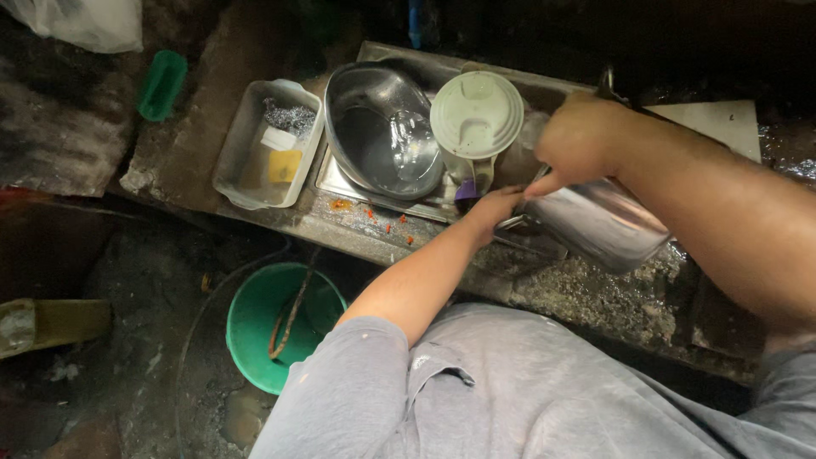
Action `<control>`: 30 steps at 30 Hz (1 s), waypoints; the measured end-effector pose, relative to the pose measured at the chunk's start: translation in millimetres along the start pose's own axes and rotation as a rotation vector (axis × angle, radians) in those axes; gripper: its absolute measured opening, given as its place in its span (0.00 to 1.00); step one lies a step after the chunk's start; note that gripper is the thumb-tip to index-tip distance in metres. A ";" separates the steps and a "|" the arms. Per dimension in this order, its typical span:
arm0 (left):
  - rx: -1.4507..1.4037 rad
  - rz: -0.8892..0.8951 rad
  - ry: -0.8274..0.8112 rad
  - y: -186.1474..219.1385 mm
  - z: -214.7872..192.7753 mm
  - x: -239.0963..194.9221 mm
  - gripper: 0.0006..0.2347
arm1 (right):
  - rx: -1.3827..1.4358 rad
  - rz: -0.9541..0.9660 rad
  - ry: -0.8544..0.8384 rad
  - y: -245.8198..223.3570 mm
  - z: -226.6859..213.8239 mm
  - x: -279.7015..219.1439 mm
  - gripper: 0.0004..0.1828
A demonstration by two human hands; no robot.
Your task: The person rinses a large metal pot under a tap in a sink, then transfers chopped pieces of meat from a colander into the pot by hand.
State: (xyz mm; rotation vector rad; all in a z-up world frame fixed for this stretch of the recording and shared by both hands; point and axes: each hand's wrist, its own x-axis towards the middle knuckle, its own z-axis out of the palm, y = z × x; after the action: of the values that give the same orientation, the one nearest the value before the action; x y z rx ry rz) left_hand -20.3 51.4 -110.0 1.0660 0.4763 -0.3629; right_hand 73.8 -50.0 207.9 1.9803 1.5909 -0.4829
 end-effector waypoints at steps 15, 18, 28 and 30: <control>0.849 0.326 0.793 55.0 -4.5 -96.5 0.24 | -0.051 -0.025 -0.070 -19.5 -23.2 -7.8 0.36; 0.848 0.565 0.762 77.3 3.9 -104.3 0.29 | -0.003 0.035 -0.012 -18.7 -18.5 -20.3 0.35; 0.672 0.324 0.823 67.8 -3.0 -43.5 0.28 | 0.253 0.050 0.762 -31.1 57.2 -128.6 0.34; 0.698 0.324 0.805 54.2 -7.7 -35.5 0.29 | 0.337 0.052 0.981 -43.9 79.0 -144.7 0.35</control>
State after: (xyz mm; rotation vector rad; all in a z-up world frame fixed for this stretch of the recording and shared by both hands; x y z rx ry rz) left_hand -24.4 84.2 -53.7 1.9498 0.9052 0.2410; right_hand 1.9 -204.0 222.8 2.7316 2.0768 0.3520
